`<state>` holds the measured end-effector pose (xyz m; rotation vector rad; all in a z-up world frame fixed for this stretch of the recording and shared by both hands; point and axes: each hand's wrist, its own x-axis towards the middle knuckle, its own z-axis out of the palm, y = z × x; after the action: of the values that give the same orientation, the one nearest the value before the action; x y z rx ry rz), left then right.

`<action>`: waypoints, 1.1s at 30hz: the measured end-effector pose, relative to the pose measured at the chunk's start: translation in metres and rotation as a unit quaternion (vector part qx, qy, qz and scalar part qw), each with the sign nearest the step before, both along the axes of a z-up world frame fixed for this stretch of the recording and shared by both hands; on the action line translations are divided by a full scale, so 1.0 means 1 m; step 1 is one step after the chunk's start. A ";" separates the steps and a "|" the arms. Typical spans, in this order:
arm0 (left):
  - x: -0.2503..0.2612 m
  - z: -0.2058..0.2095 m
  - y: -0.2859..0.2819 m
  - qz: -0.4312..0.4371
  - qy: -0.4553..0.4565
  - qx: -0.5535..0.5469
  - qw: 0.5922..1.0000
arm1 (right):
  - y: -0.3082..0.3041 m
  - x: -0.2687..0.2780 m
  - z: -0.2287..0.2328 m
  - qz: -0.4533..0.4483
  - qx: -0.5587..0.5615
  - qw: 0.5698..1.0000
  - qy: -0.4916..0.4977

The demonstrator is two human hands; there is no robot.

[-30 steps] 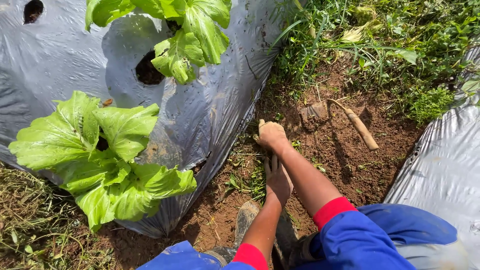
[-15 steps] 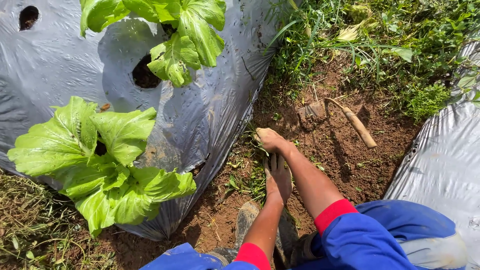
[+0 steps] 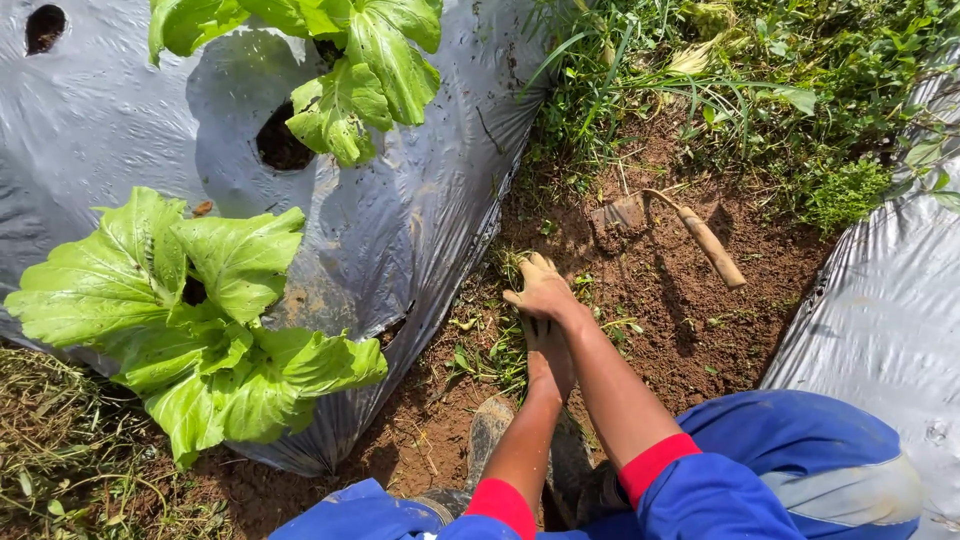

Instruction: The person kneels beside a row of leafy green plants growing through a plastic mulch sheet. They pull weeds by hand from the soil between the plants and the mulch, gathering them into a pile. Later, they use a small hand hoe to loosen the soil and remove additional weeds.

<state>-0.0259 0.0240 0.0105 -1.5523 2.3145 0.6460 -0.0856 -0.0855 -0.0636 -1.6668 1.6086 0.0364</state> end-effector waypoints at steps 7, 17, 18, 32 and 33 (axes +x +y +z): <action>-0.001 -0.001 -0.004 0.014 0.016 0.008 1.000 | 0.017 0.005 -0.114 0.008 -0.126 0.992 -0.007; -0.002 -0.001 -0.006 0.034 0.037 0.046 0.998 | 0.017 0.016 -0.066 -0.100 0.021 0.995 0.018; -0.004 -0.001 -0.007 0.034 0.039 0.045 0.998 | 0.021 0.014 -0.064 -0.100 0.020 0.995 0.020; -0.008 -0.030 0.005 -0.003 -0.030 -0.010 0.999 | 0.039 0.057 0.146 0.103 -0.085 0.990 0.040; -0.009 -0.031 0.004 0.000 -0.032 -0.009 0.999 | 0.038 0.067 0.116 0.106 -0.085 0.990 0.037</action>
<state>-0.0347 0.0283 -0.0210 -1.5566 2.2796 0.5674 -0.0188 -0.0473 0.0528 -1.9845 1.5179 0.0721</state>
